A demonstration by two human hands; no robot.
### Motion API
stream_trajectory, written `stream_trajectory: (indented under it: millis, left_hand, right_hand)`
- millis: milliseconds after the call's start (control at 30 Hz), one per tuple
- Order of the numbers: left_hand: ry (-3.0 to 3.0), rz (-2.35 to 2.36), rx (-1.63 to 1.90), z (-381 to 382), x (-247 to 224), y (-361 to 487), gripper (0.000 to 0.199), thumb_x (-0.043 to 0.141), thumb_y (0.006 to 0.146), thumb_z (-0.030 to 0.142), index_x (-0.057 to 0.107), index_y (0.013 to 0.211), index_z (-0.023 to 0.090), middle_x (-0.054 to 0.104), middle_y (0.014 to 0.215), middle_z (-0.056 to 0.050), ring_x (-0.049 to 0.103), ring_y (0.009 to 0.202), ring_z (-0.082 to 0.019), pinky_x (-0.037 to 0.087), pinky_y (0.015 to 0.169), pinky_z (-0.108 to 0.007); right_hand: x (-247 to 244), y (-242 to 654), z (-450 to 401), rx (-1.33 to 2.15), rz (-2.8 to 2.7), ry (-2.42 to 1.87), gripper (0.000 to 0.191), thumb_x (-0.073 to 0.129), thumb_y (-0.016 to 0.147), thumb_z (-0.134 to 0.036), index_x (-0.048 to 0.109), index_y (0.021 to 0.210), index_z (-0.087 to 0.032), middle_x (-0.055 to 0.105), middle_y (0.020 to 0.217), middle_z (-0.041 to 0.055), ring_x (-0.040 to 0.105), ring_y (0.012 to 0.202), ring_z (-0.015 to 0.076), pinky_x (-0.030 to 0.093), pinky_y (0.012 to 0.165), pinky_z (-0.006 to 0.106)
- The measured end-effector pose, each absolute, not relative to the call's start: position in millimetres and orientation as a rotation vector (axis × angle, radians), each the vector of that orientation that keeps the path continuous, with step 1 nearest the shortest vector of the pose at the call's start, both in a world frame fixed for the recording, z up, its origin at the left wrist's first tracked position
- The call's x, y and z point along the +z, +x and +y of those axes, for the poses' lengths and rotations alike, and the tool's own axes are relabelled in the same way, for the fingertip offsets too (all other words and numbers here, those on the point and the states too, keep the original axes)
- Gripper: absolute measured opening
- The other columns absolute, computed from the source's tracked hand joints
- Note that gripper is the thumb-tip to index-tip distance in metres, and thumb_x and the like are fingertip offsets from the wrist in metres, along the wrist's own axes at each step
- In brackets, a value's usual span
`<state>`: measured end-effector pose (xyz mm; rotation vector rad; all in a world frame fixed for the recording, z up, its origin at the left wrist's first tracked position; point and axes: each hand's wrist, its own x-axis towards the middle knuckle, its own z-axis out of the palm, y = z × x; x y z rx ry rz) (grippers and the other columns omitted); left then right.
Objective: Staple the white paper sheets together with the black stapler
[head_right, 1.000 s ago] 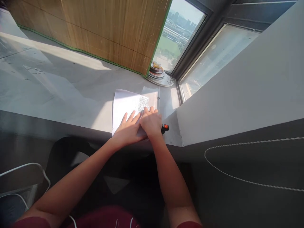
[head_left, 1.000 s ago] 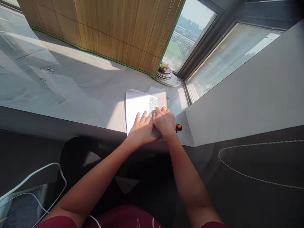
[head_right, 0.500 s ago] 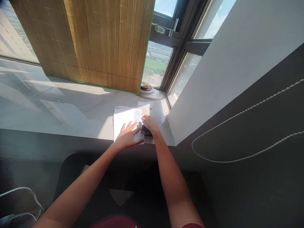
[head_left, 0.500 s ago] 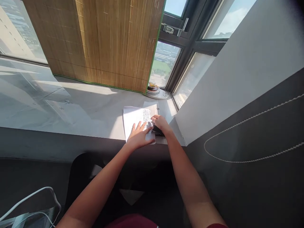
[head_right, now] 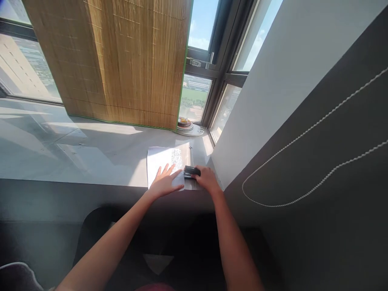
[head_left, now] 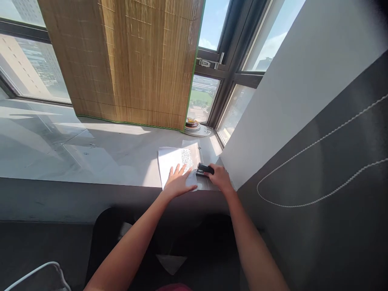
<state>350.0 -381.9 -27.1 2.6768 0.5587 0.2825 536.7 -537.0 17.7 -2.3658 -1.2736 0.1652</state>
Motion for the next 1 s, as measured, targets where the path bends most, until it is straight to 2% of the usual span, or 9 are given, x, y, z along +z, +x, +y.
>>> stream_trajectory:
  millis: [167,333,500,633,700,767,800,900,1000]
  left_hand:
    - [2.668,0.551,0.307,-379.1,-31.4,352.5,0.091,0.073,0.088,0.073,0.054,0.163,0.024,0.039,0.178,-0.018,0.017,0.170,-0.049,0.012,0.135,-0.075]
    - [2.692,0.518,0.367,-377.2,-32.9,352.5,0.089,0.073,0.090,0.068,0.050,0.165,0.024,0.051,0.169,-0.019,0.030,0.164,-0.053,0.018,0.133,-0.078]
    - [2.723,0.501,0.303,-374.9,-32.2,350.9,0.084,0.068,0.095,0.063,0.042,0.169,0.032,0.048,0.172,-0.013,0.027,0.166,-0.048,0.014,0.135,-0.077]
    - [2.729,0.512,0.333,-375.1,-30.2,349.7,0.091,0.071,0.092,0.067,0.043,0.169,0.028,0.043,0.175,-0.016,0.025,0.168,-0.046,0.020,0.133,-0.077]
    - [2.675,0.484,0.395,-377.1,-28.1,347.5,0.071,0.071,0.095,0.058,0.058,0.157,0.026,0.056,0.165,-0.016,0.040,0.160,-0.044,0.033,0.130,-0.072]
    - [2.536,0.468,0.583,-377.7,-24.3,342.8,0.038,0.061,0.102,0.044,0.075,0.134,0.027,0.074,0.143,-0.012,0.060,0.143,-0.036,0.048,0.121,-0.062]
    - [2.436,0.484,0.735,-375.6,-21.7,339.1,0.031,0.055,0.105,0.038,0.079,0.123,0.027,0.079,0.130,-0.010,0.067,0.133,-0.032,0.054,0.115,-0.057]
    - [2.155,0.609,1.188,-350.9,-11.5,320.4,0.032,0.049,0.106,0.033,0.079,0.103,0.023,0.082,0.107,-0.009,0.074,0.110,-0.028,0.061,0.100,-0.048]
    - [2.266,0.741,1.201,-292.5,-2.3,287.8,0.033,0.048,0.104,0.031,0.079,0.107,0.020,0.081,0.120,-0.012,0.073,0.120,-0.029,0.057,0.109,-0.047]
  right_hand:
    - [24.2,521.6,-491.3,-0.202,-0.874,-2.410,0.024,0.063,0.103,-0.038,0.074,0.118,-0.022,0.081,0.114,0.0118,0.075,0.107,0.0287,0.054,0.089,0.034]
    - [25.7,496.4,-411.6,0.001,-1.110,-2.271,0.013,0.068,0.100,-0.031,0.073,0.110,-0.023,0.081,0.108,0.0068,0.074,0.103,0.0236,0.051,0.084,0.028]
    - [12.4,484.3,-355.1,0.172,-1.229,-2.240,0.008,0.070,0.099,-0.024,0.070,0.106,-0.021,0.079,0.107,0.0065,0.071,0.098,0.0217,0.048,0.081,0.027]
    - [-1.9,494.0,-346.4,0.169,-1.241,-2.124,0.007,0.073,0.096,-0.025,0.069,0.101,-0.023,0.078,0.105,0.0037,0.069,0.098,0.0200,0.049,0.085,0.026]
    - [-9.1,500.4,-348.2,0.197,-1.244,-2.005,0.007,0.071,0.096,-0.024,0.069,0.102,-0.024,0.078,0.106,0.0010,0.069,0.100,0.0179,0.050,0.089,0.025]
    - [-14.9,505.8,-351.7,0.232,-1.226,-1.919,0.009,0.068,0.096,-0.023,0.069,0.105,-0.023,0.077,0.107,-0.0003,0.068,0.101,0.0165,0.050,0.092,0.024]
    - [-17.2,508.5,-354.1,0.244,-1.211,-1.902,0.010,0.067,0.095,-0.022,0.069,0.105,-0.023,0.077,0.106,-0.0002,0.068,0.100,0.0167,0.051,0.092,0.025]
    - [-22.3,519.5,-367.9,0.232,-1.177,-1.897,0.009,0.069,0.090,-0.023,0.070,0.099,-0.022,0.077,0.102,0.0018,0.067,0.097,0.0200,0.053,0.090,0.030]
    - [-28.2,539.0,-394.3,0.190,-1.135,-1.871,0.011,0.070,0.088,-0.027,0.069,0.098,-0.022,0.077,0.100,0.0044,0.068,0.093,0.0238,0.054,0.086,0.034]
